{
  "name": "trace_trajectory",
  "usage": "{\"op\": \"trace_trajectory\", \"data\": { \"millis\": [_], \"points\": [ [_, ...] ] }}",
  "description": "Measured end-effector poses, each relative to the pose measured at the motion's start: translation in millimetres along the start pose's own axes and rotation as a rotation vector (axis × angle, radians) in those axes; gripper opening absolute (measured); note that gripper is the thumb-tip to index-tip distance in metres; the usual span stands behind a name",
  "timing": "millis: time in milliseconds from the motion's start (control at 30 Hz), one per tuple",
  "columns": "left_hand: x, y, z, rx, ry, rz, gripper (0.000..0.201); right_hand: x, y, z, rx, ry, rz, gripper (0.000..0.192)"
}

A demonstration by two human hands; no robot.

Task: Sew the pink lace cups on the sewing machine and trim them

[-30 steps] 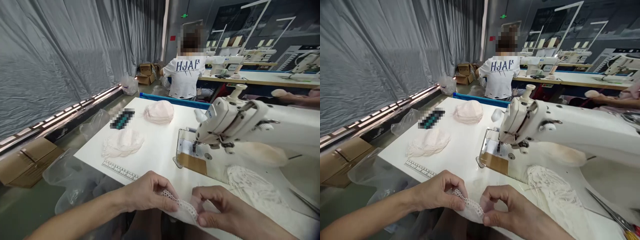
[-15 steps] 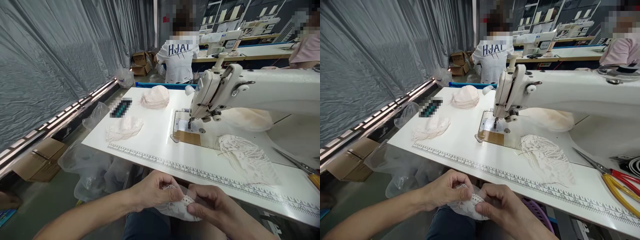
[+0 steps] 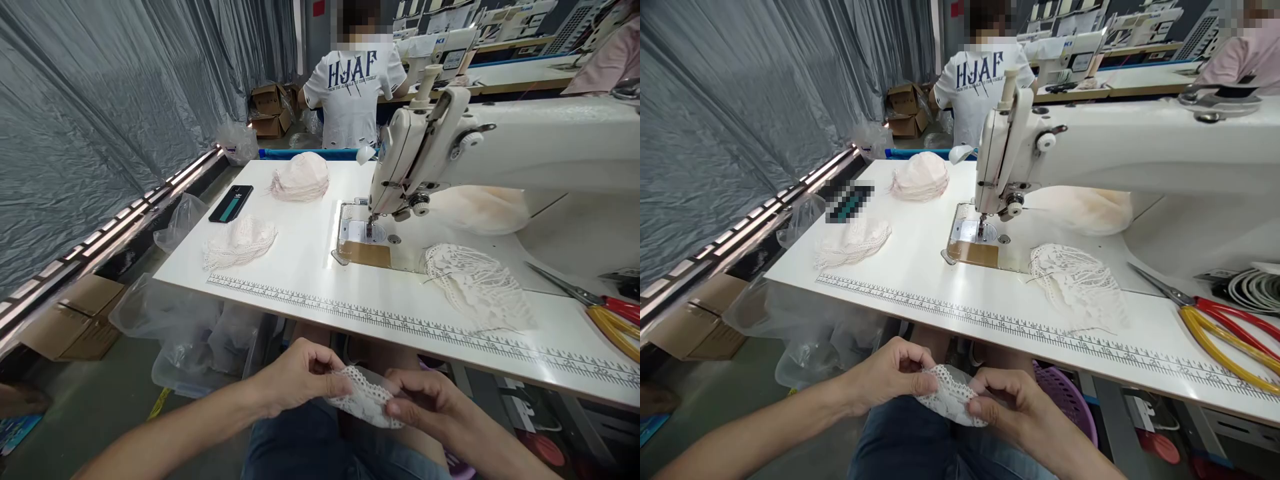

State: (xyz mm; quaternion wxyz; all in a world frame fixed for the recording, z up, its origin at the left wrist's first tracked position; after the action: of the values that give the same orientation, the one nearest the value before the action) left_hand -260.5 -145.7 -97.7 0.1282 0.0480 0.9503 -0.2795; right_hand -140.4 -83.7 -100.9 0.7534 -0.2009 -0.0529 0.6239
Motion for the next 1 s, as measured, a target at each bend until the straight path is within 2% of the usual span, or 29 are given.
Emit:
{"op": "trace_trajectory", "data": {
  "millis": [200, 367, 533, 700, 833, 1000],
  "points": [
    [-3.8, 1.5, 3.8, -0.011, 0.045, 0.02, 0.035, -1.3, -5.3, 0.2, 0.057, -0.054, 0.028, 0.027],
    [-13.6, 5.5, 1.8, -0.056, 0.119, 0.05, 0.032, -11.9, -0.8, -6.8, 0.028, -0.046, 0.049, 0.029],
    [-12.5, 2.8, 0.3, -0.066, 0.245, 0.031, 0.034, -6.4, 0.2, -15.5, -0.017, -0.061, -0.05, 0.038],
    [-10.7, 2.0, -4.2, -0.165, 0.323, -0.011, 0.026, 6.2, -9.2, -20.3, -0.108, -0.057, -0.188, 0.039],
    [-11.4, 4.3, -3.4, -0.196, 0.34, -0.053, 0.022, 7.4, -13.3, -28.6, -0.18, 0.012, -0.219, 0.038],
    [-12.4, 6.5, -1.3, -0.178, 0.262, -0.07, 0.02, 6.4, -14.2, -33.5, -0.192, 0.08, -0.227, 0.038]
  ]
}}
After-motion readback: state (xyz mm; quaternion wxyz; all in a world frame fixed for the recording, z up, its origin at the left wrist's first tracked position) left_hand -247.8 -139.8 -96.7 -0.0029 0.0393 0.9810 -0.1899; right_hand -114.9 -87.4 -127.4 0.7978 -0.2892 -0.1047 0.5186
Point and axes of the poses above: each hand's wrist, its own y-axis towards the middle knuckle, its own x-axis out of the back of the hand, z = x × y, the point moved 8 cm from there along y, towards the middle knuckle, and after that the axes turned 7 degrees about z, right-handed, at the moved point
